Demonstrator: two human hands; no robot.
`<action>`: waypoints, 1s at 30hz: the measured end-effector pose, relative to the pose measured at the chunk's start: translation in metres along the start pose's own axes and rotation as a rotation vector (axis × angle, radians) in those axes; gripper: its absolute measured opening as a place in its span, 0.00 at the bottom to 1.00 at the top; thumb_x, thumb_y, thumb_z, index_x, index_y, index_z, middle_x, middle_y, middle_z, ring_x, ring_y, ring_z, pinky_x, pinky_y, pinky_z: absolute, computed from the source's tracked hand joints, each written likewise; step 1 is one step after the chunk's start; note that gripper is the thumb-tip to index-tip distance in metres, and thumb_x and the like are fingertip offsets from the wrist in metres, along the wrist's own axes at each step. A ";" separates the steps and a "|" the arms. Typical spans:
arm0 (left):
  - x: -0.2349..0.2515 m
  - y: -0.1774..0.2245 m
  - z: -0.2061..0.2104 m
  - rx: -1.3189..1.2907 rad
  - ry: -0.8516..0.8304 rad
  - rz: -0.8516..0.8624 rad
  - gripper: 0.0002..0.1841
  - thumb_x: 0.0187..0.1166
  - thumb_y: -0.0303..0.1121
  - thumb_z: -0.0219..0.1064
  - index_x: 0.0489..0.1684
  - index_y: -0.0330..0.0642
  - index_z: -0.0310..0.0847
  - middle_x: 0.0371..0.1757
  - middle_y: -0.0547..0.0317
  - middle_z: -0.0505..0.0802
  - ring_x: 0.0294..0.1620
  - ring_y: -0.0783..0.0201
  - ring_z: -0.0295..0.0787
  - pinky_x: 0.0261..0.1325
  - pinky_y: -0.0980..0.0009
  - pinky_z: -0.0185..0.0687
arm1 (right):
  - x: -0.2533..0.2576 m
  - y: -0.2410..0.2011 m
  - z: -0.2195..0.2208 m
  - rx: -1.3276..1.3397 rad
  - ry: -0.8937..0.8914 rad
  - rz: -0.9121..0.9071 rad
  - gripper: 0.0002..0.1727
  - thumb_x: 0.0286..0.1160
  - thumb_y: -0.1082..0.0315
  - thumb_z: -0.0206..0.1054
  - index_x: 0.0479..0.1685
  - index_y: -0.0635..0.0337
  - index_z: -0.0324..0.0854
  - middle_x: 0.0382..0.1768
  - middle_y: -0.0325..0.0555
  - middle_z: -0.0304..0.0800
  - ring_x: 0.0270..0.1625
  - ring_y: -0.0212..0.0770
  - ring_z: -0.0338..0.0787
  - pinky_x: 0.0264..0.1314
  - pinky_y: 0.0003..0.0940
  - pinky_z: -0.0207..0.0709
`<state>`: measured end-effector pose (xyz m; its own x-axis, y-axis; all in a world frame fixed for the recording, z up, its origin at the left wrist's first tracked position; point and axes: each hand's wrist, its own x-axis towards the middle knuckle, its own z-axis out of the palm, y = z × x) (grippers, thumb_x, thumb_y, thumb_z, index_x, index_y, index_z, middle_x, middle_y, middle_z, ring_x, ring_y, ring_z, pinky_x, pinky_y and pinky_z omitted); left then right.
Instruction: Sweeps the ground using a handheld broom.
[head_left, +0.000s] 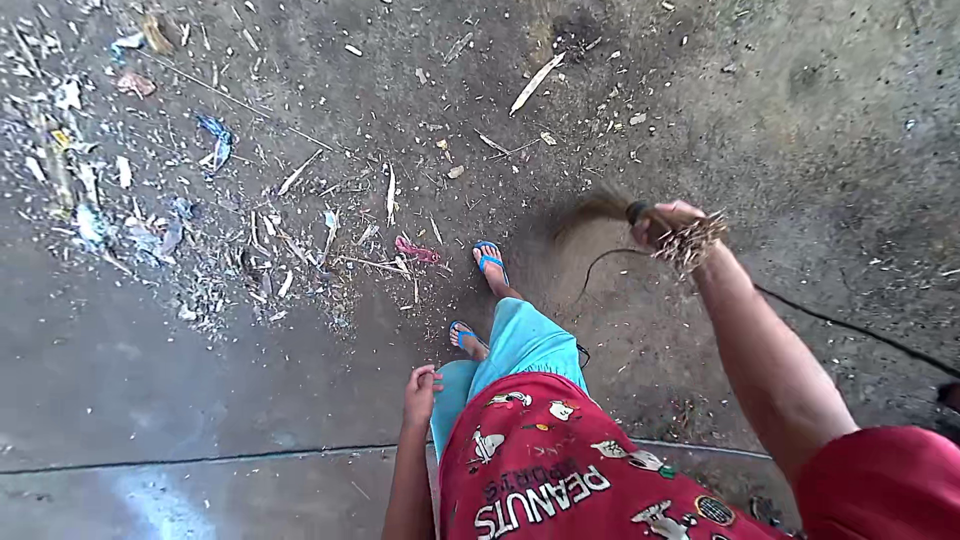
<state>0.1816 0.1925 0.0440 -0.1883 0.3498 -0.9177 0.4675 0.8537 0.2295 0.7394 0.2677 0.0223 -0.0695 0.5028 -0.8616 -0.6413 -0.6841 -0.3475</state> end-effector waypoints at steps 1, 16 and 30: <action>0.002 -0.003 0.001 -0.011 0.010 -0.013 0.20 0.94 0.34 0.46 0.74 0.32 0.73 0.56 0.41 0.91 0.45 0.55 0.89 0.44 0.57 0.83 | 0.003 -0.019 0.010 0.030 0.036 -0.014 0.25 0.87 0.52 0.35 0.38 0.52 0.78 0.28 0.39 0.89 0.28 0.31 0.90 0.29 0.21 0.83; 0.024 -0.062 0.108 -0.481 -0.138 0.047 0.22 0.96 0.37 0.43 0.75 0.33 0.72 0.58 0.44 0.91 0.48 0.55 0.89 0.47 0.57 0.83 | -0.049 0.189 0.199 -0.519 -0.062 0.329 0.13 0.85 0.57 0.52 0.49 0.56 0.74 0.31 0.42 0.85 0.30 0.37 0.87 0.36 0.35 0.85; -0.084 -0.291 0.144 -0.724 0.195 -0.412 0.24 0.95 0.39 0.45 0.77 0.30 0.69 0.60 0.36 0.89 0.49 0.51 0.88 0.49 0.52 0.81 | -0.035 0.367 0.176 -0.482 -0.625 0.807 0.16 0.87 0.62 0.46 0.41 0.57 0.79 0.28 0.41 0.87 0.26 0.33 0.87 0.29 0.26 0.84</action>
<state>0.1854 -0.1409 0.0073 -0.3982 -0.0392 -0.9165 -0.3252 0.9402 0.1010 0.3716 0.0924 -0.0100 -0.7869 -0.0951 -0.6097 0.1167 -0.9932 0.0044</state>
